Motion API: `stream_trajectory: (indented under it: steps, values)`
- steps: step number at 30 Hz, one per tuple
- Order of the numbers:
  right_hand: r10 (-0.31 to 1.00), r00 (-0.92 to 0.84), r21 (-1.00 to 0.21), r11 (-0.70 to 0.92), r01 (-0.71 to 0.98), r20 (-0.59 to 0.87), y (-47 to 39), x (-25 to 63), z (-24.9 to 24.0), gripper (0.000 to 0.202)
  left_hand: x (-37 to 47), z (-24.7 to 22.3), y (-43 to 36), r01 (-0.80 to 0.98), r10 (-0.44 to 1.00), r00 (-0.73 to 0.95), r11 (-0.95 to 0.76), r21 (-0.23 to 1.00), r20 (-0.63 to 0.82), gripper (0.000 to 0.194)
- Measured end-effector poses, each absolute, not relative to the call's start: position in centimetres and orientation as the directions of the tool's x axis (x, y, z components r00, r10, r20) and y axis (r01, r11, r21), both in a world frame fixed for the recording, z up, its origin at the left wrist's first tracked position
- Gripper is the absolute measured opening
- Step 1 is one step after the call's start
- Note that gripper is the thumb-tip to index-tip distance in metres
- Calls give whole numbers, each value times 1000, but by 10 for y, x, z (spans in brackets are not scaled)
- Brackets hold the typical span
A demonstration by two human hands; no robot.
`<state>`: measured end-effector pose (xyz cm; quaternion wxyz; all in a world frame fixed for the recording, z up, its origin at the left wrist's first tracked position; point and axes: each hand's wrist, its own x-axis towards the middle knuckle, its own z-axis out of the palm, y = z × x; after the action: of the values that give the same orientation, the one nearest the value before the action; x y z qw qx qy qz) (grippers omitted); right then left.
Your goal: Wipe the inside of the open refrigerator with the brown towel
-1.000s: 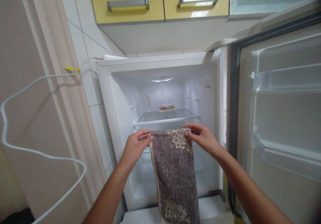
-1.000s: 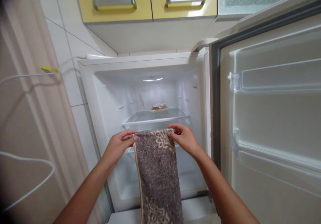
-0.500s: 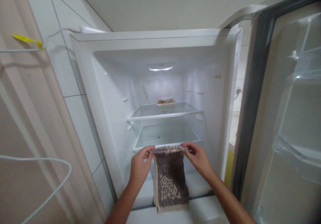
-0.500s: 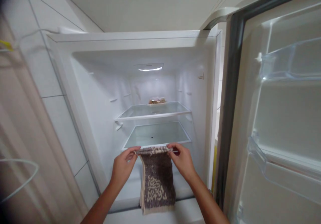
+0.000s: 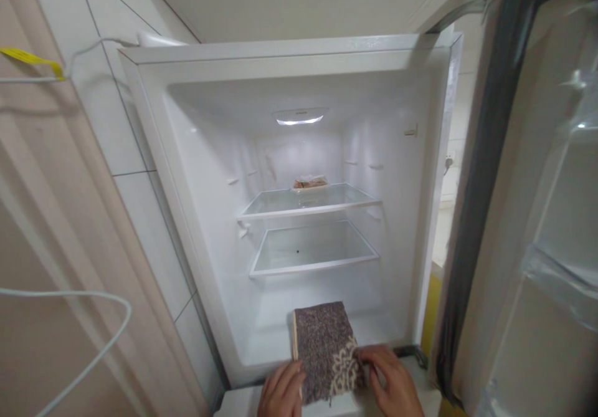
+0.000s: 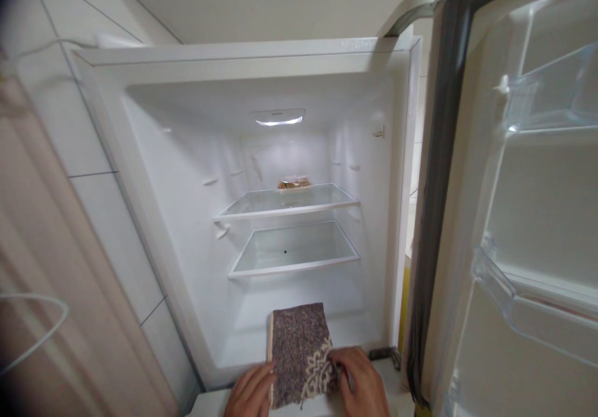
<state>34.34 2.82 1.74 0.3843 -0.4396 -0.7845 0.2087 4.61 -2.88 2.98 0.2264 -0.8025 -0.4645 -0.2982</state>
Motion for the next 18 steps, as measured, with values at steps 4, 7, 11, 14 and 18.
stream_trajectory:
  steps: [4, 7, 11, 14, 18]
  values:
    - [744, -530, -476, 668, 571, 407, 44, 306, 57, 64, 78, 72, -14, 937, 714, 138, -318, 142, 686, 39]
    - [707, -681, -367, 695, 618, 191, 57, 267, 67, 97, 78, 87, -11, 900, 777, -64, -227, 372, 627, 36]
    - [704, -705, -320, 689, 650, 83, 59, 218, 68, 87, 42, 82, -34, 834, 805, -210, -148, 531, 554, 36]
    - [646, -750, -330, 744, 581, 138, 50, 178, 73, 85, 5, 70, -61, 822, 789, -273, -106, 560, 550, 34]
    - [640, -757, -330, 749, 575, 133, 40, 128, 83, 90, -26, 58, -84, 837, 780, -233, -143, 528, 581, 30]
